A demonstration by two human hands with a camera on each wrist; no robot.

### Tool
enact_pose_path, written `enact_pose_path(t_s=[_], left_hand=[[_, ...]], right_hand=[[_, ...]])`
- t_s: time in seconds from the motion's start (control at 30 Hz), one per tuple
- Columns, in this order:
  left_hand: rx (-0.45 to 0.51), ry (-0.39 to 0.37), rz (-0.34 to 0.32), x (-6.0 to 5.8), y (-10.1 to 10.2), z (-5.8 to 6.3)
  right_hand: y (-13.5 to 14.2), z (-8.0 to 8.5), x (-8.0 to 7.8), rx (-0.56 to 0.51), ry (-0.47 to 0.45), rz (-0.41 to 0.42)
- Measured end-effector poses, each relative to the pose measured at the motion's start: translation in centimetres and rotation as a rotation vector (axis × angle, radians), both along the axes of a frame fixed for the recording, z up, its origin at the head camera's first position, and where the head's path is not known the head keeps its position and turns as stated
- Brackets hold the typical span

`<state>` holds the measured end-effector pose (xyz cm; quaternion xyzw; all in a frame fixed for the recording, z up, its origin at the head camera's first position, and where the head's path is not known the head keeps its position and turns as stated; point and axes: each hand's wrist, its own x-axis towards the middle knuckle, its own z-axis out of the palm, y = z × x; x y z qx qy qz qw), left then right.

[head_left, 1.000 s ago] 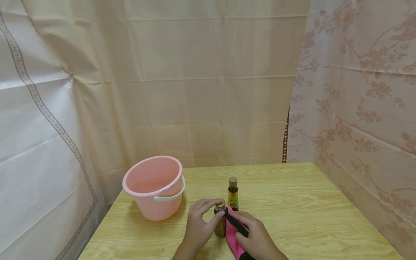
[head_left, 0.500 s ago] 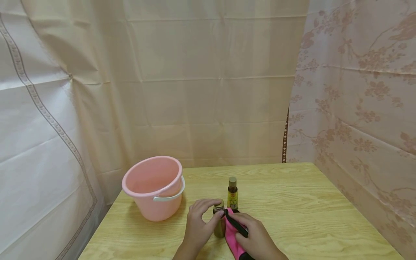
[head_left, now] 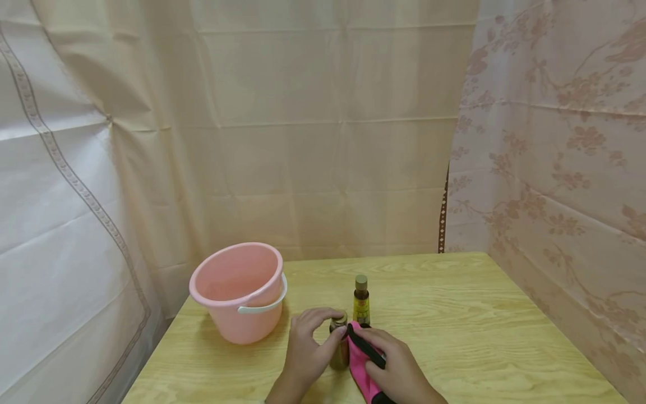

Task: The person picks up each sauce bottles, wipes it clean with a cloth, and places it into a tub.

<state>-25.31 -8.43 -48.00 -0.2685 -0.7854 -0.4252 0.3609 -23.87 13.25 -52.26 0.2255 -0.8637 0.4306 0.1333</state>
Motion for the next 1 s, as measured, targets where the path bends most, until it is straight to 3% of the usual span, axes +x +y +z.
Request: enact_pose_path(t_s=[0.3,0.4,0.73,1.0], left_hand=[[-0.095,0.066,-0.012,0.2,-0.9,3.3],[-0.14,0.085,0.014,0.2,-1.4,4.7],[-0.326,0.052,0.077,0.6,-3.5,10.2],[-0.387,0.047,0.1,0.2,-5.3,14.6]], right_hand=[[0.2,0.0,0.3,0.002,-0.015,-0.001],[0.2,0.1,0.2,0.0,-0.028,0.004],[0.0,0.3,0.0,-0.01,-0.037,0.027],[0.0,0.1,0.0,-0.021,-0.032,0.021]])
